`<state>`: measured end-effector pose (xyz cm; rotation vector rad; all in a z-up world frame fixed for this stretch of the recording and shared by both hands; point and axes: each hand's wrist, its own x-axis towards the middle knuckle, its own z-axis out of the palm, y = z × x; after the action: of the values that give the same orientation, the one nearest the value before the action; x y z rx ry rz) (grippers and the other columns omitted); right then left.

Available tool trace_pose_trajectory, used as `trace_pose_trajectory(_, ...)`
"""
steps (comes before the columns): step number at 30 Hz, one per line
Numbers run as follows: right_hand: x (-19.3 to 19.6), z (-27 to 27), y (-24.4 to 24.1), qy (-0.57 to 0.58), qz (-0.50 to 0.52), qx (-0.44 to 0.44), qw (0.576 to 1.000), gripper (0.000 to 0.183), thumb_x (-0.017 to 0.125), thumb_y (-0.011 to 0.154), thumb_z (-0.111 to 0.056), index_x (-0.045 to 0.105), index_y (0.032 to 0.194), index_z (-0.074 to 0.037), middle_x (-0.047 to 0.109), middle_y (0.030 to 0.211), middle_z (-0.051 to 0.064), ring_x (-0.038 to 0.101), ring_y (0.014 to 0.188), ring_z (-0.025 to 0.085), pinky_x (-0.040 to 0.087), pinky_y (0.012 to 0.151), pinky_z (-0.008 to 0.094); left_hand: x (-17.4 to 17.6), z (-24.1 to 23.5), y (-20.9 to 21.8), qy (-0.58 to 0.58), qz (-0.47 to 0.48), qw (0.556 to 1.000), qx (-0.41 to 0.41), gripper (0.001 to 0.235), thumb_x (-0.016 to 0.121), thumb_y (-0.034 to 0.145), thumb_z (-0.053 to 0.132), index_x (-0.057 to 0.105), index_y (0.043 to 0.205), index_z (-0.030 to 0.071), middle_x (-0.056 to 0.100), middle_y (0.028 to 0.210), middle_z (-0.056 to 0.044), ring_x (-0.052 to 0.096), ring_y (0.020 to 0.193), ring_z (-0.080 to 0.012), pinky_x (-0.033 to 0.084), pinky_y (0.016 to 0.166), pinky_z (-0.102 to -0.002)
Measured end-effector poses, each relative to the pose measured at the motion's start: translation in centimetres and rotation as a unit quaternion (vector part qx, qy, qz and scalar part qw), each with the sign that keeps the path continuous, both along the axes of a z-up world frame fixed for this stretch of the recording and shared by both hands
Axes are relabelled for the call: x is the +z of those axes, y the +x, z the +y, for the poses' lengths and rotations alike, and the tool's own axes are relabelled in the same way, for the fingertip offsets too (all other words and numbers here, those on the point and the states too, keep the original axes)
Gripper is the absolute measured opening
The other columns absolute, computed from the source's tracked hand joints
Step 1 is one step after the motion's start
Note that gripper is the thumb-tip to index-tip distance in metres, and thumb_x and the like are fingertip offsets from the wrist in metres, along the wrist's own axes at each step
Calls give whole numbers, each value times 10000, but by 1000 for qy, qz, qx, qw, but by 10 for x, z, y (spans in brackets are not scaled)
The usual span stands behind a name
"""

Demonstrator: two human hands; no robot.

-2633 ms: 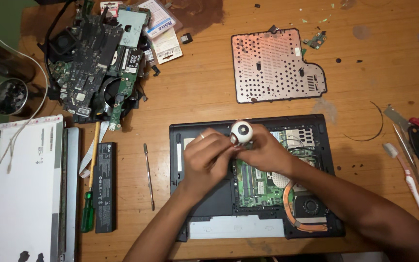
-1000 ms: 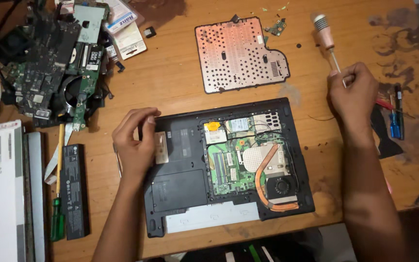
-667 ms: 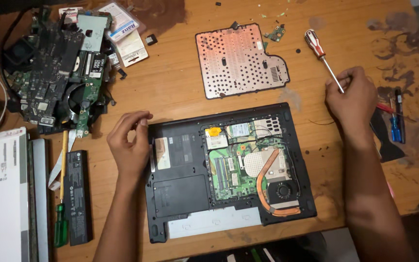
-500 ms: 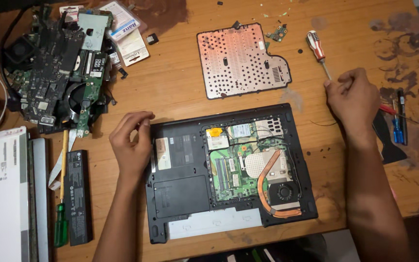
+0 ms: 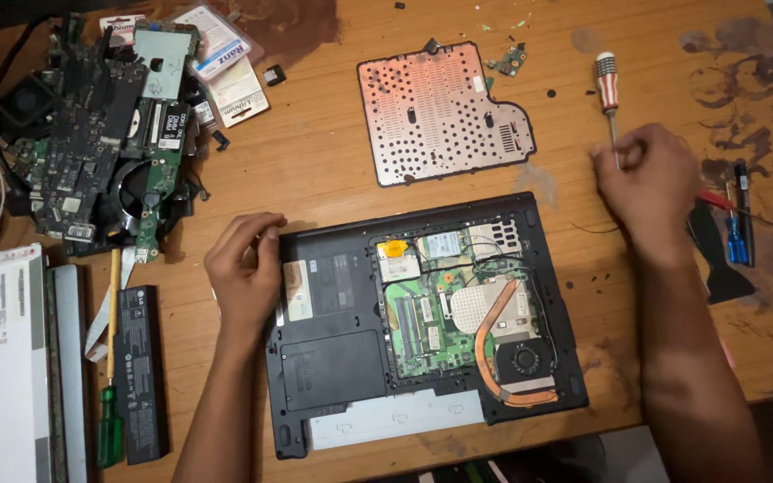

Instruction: The person reassembles a laptop by connecting internal cables, inserting a hard drive, placing the bottom cover, and securing it with screws. The person then attaches the battery to the bottom of the laptop.

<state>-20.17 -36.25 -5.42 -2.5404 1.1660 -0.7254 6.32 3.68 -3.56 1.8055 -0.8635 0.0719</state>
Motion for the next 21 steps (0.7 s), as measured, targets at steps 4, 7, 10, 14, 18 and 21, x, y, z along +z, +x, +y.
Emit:
trace_pose_trajectory(4,-2,11,18,-2,-35,91,995,317,835,986,-289,680,1068,-26,674,1023,138,634,1054,304,511,928,414,-1,-1,0,-13,15,1000,-6,132,602,998,-56,705,1081,-42,720,1023,-130,702,938,-189,541,801,-270)
trace_pose_trajectory(7,5,21,39,3,-38,176,984,457,845,953,-309,645,1239,-15,656,1225,186,584,1217,351,473,1039,440,0,0,0,14,4,1000,-1,122,613,976,-54,705,1056,-42,723,999,-131,695,885,-190,528,766,-275)
trace_pose_trajectory(10,15,26,62,52,13,221,974,666,872,836,-316,587,1350,-4,619,1291,220,533,1257,393,422,1065,463,-1,-1,-1,3,9,1000,-10,112,617,983,-50,699,1059,-34,716,1012,-132,703,897,-192,541,782,-276)
trace_pose_trajectory(14,25,27,92,59,88,249,963,923,921,682,-342,518,1442,-8,608,1304,209,526,1248,407,372,1061,489,0,0,0,17,-5,1000,-7,121,623,968,-50,706,1053,-30,720,1005,-131,706,871,-198,541,763,-278)
trace_pose_trajectory(18,27,23,102,157,70,209,963,998,977,556,-242,500,1388,34,579,1253,227,535,1157,403,467,910,464,-1,0,-1,26,-4,1000,-8,128,621,960,-51,708,1051,-29,722,1008,-131,708,864,-205,545,763,-281)
trace_pose_trajectory(21,28,22,101,402,-12,156,902,730,839,737,-91,532,1396,-15,640,1212,144,650,1053,262,570,787,371,0,0,0,22,-14,1000,-13,124,623,964,-56,703,1056,-32,717,1009,-133,709,881,-211,544,778,-285)
